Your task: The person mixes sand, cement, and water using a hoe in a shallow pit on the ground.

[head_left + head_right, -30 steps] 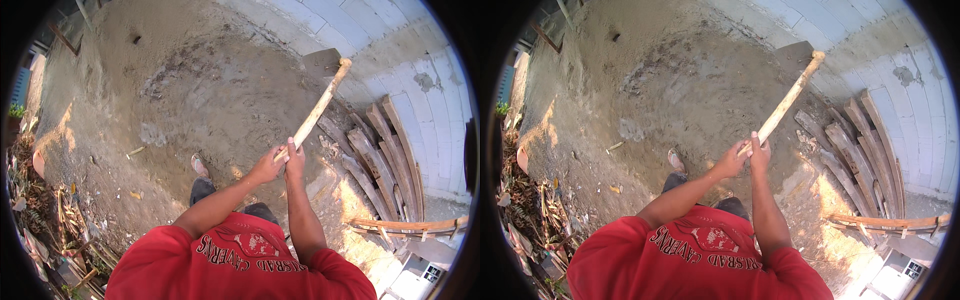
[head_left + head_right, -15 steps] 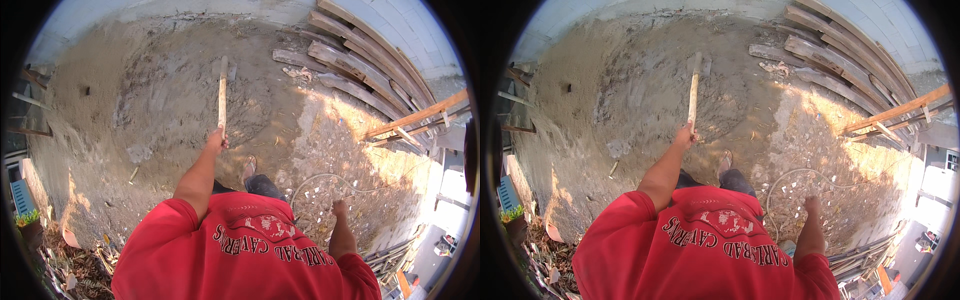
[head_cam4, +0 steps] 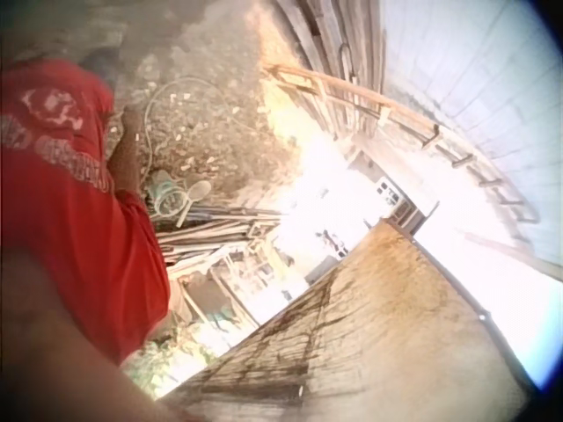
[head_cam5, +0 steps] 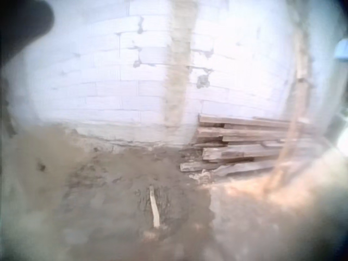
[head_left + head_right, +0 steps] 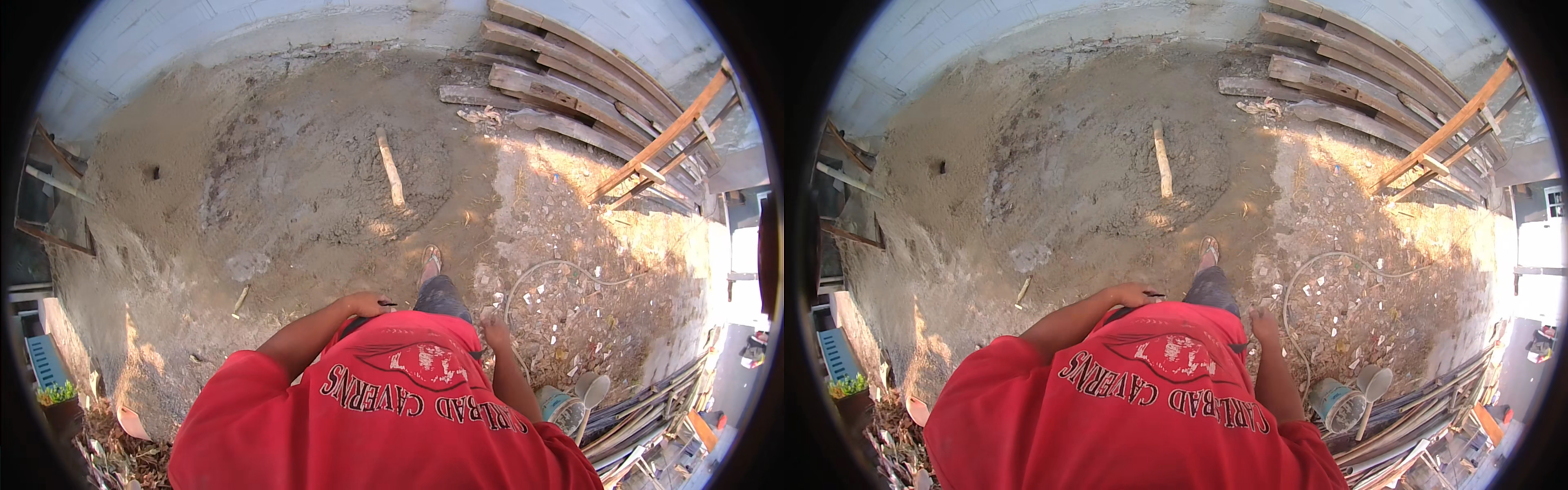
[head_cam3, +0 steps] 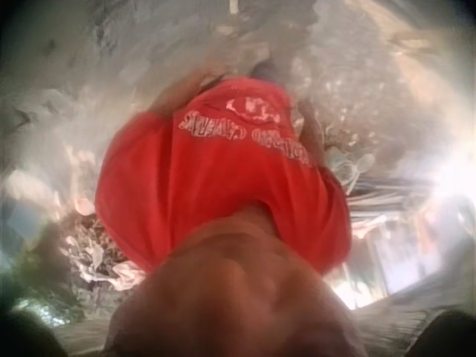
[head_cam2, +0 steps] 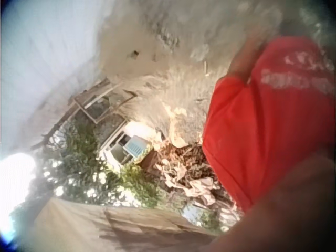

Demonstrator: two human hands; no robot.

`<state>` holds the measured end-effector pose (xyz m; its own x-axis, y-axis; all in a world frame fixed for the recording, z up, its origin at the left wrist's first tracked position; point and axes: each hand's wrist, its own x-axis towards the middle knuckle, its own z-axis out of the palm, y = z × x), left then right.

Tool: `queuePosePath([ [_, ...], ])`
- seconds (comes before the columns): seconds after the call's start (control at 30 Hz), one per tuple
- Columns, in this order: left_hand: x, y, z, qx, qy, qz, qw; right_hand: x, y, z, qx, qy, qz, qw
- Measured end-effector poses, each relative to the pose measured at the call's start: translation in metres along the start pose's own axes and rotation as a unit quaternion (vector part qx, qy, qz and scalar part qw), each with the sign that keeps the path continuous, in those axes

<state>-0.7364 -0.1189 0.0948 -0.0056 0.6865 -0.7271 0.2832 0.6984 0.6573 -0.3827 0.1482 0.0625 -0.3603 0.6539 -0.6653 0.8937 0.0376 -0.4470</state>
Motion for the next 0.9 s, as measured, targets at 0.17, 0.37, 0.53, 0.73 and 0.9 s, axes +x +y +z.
queuePosePath([
  [0.17, -0.118, -0.073, 0.064, -0.179, -0.008, 0.051, 0.983, -0.092, -0.184, 0.039, -0.027, -0.03, -0.196, 0.98],
  [0.37, -0.227, -0.073, 0.086, -0.216, 0.027, 0.029, 0.976, -0.145, -0.178, 0.075, -0.254, -0.148, -0.356, 0.887],
  [0.53, -0.283, -0.076, 0.106, -0.345, 0.032, -0.052, 0.937, -0.145, -0.172, 0.084, -0.26, -0.18, -0.348, 0.883],
  [0.73, -0.297, -0.108, 0.118, -0.242, 0.102, -0.044, 0.964, -0.118, -0.13, 0.059, -0.321, -0.202, -0.277, 0.883],
  [0.9, -0.265, -0.138, 0.096, -0.147, 0.075, 0.04, 0.985, -0.064, -0.036, 0.017, -0.471, -0.169, -0.319, 0.805],
])
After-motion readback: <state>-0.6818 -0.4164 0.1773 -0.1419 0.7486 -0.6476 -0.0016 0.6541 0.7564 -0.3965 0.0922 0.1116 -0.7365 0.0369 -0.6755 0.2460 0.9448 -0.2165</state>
